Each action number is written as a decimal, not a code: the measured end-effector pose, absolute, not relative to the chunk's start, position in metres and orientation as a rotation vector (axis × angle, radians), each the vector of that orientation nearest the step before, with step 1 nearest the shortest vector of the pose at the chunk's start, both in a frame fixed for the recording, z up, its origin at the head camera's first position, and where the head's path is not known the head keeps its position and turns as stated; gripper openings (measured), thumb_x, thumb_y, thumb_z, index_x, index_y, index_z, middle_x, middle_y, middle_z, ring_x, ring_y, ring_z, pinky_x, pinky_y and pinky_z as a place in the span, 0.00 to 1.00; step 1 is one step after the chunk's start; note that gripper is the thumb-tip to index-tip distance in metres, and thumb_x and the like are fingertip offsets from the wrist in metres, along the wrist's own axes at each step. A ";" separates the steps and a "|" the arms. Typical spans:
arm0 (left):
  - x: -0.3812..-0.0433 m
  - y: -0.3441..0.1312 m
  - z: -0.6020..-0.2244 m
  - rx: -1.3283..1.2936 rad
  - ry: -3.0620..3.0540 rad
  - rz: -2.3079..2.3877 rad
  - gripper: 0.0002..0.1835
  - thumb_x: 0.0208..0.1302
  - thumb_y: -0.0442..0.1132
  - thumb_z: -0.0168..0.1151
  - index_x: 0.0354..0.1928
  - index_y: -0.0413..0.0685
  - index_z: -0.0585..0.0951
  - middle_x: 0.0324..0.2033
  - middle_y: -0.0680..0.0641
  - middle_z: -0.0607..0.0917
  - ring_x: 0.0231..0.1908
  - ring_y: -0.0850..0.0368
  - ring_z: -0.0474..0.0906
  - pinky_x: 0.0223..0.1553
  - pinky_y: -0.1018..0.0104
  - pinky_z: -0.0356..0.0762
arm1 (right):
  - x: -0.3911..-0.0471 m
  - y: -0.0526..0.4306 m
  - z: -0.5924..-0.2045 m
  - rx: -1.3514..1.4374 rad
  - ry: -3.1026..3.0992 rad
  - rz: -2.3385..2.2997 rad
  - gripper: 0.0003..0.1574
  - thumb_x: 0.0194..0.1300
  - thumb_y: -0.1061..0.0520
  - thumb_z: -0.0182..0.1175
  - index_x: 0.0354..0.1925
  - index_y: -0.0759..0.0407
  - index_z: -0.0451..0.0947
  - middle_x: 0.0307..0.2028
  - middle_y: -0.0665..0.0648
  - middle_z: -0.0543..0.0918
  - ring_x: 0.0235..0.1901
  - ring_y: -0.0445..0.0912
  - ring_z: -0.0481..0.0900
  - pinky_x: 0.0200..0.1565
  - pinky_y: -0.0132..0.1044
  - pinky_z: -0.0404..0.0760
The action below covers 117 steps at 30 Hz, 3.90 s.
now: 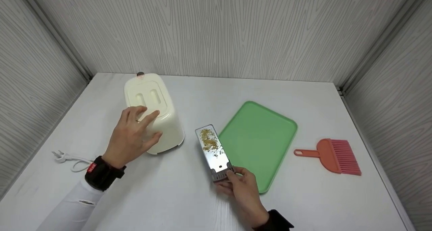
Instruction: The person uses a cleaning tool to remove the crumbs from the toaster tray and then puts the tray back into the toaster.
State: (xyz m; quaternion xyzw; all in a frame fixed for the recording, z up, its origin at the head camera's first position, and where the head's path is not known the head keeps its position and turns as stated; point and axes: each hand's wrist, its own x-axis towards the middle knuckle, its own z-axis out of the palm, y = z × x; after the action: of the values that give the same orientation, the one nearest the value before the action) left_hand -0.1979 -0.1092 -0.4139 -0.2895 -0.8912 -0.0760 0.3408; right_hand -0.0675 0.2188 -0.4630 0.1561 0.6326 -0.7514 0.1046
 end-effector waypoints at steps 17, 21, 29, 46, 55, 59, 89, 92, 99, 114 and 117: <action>-0.158 -0.078 -0.416 -0.807 -2.148 -0.439 0.27 0.58 0.43 0.77 0.57 0.41 0.82 0.55 0.40 0.81 0.65 0.41 0.73 0.77 0.46 0.59 | -0.092 0.233 -0.461 0.549 1.837 -2.253 0.27 0.80 0.64 0.49 0.69 0.78 0.57 0.47 0.65 0.87 0.41 0.48 0.90 0.51 0.40 0.88; -0.145 -0.062 -0.420 -0.871 -2.108 -0.533 0.24 0.59 0.44 0.76 0.55 0.41 0.83 0.49 0.44 0.83 0.55 0.46 0.77 0.66 0.53 0.72 | -0.097 0.233 -0.460 0.537 1.809 -2.272 0.27 0.80 0.64 0.50 0.70 0.77 0.58 0.48 0.63 0.86 0.41 0.47 0.90 0.52 0.40 0.88; -0.135 -0.038 -0.435 -0.902 -2.273 -0.985 0.20 0.65 0.43 0.74 0.55 0.41 0.85 0.43 0.48 0.85 0.43 0.54 0.80 0.43 0.66 0.82 | -0.100 0.230 -0.453 0.499 1.760 -2.306 0.30 0.80 0.63 0.51 0.71 0.75 0.55 0.51 0.62 0.85 0.45 0.47 0.89 0.54 0.39 0.87; -0.151 0.000 -0.469 -0.597 -2.536 -1.987 0.17 0.69 0.40 0.69 0.50 0.31 0.85 0.32 0.43 0.89 0.28 0.53 0.86 0.29 0.70 0.85 | -0.105 0.219 -0.456 0.485 1.709 -2.317 0.28 0.80 0.64 0.51 0.70 0.75 0.57 0.51 0.63 0.85 0.46 0.46 0.88 0.52 0.35 0.87; -0.154 0.016 -0.472 -0.489 -2.564 -2.123 0.13 0.67 0.41 0.72 0.42 0.36 0.88 0.29 0.40 0.89 0.21 0.54 0.84 0.23 0.73 0.81 | -0.104 0.215 -0.460 0.502 1.705 -2.319 0.27 0.80 0.64 0.51 0.69 0.75 0.58 0.48 0.61 0.86 0.44 0.44 0.88 0.52 0.34 0.87; -0.155 0.020 -0.473 -0.441 -2.575 -2.161 0.10 0.66 0.38 0.71 0.41 0.35 0.88 0.27 0.46 0.89 0.19 0.64 0.80 0.23 0.71 0.83 | -0.104 0.213 -0.463 0.498 1.724 -2.309 0.26 0.79 0.65 0.52 0.68 0.75 0.59 0.50 0.63 0.86 0.44 0.44 0.88 0.52 0.35 0.87; -0.151 0.006 -0.468 -0.381 -2.468 -2.426 0.10 0.68 0.31 0.68 0.44 0.28 0.85 0.35 0.38 0.89 0.24 0.59 0.86 0.33 0.60 0.90 | -0.116 0.237 -0.462 0.291 1.909 -2.103 0.20 0.69 0.61 0.68 0.55 0.72 0.81 0.44 0.61 0.88 0.38 0.45 0.87 0.45 0.34 0.89; -0.151 0.007 -0.468 -0.340 -2.443 -2.444 0.11 0.68 0.32 0.68 0.45 0.28 0.85 0.35 0.38 0.89 0.25 0.56 0.87 0.33 0.61 0.90 | -0.115 0.235 -0.462 0.317 1.935 -2.103 0.20 0.69 0.62 0.68 0.54 0.73 0.81 0.43 0.60 0.88 0.37 0.45 0.87 0.44 0.34 0.89; -0.145 0.011 -0.468 -0.233 -2.320 -2.578 0.15 0.66 0.31 0.70 0.49 0.26 0.83 0.37 0.37 0.90 0.31 0.54 0.88 0.38 0.62 0.90 | -0.113 0.230 -0.465 0.339 1.963 -2.092 0.23 0.71 0.62 0.66 0.58 0.76 0.77 0.43 0.60 0.88 0.38 0.45 0.88 0.45 0.35 0.89; -0.144 0.011 -0.469 -0.155 -2.210 -2.669 0.13 0.65 0.27 0.68 0.49 0.23 0.81 0.34 0.38 0.89 0.28 0.57 0.87 0.36 0.61 0.91 | -0.114 0.279 -0.441 -0.001 2.169 -1.810 0.31 0.75 0.51 0.64 0.64 0.74 0.74 0.47 0.62 0.88 0.44 0.50 0.89 0.51 0.45 0.89; -0.144 0.011 -0.468 -0.150 -2.223 -2.663 0.13 0.66 0.27 0.68 0.49 0.24 0.82 0.34 0.38 0.89 0.27 0.57 0.87 0.36 0.62 0.91 | -0.118 0.304 -0.432 -0.045 2.332 -1.625 0.32 0.75 0.50 0.63 0.64 0.74 0.74 0.46 0.64 0.87 0.43 0.50 0.89 0.49 0.43 0.89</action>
State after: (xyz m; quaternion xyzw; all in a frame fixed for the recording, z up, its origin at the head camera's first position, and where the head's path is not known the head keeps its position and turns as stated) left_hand -0.1441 0.0105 -0.4677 -0.0426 -0.6314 -0.7565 -0.1646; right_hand -0.1180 0.3041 -0.4324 -0.0156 0.8112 -0.5653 0.1489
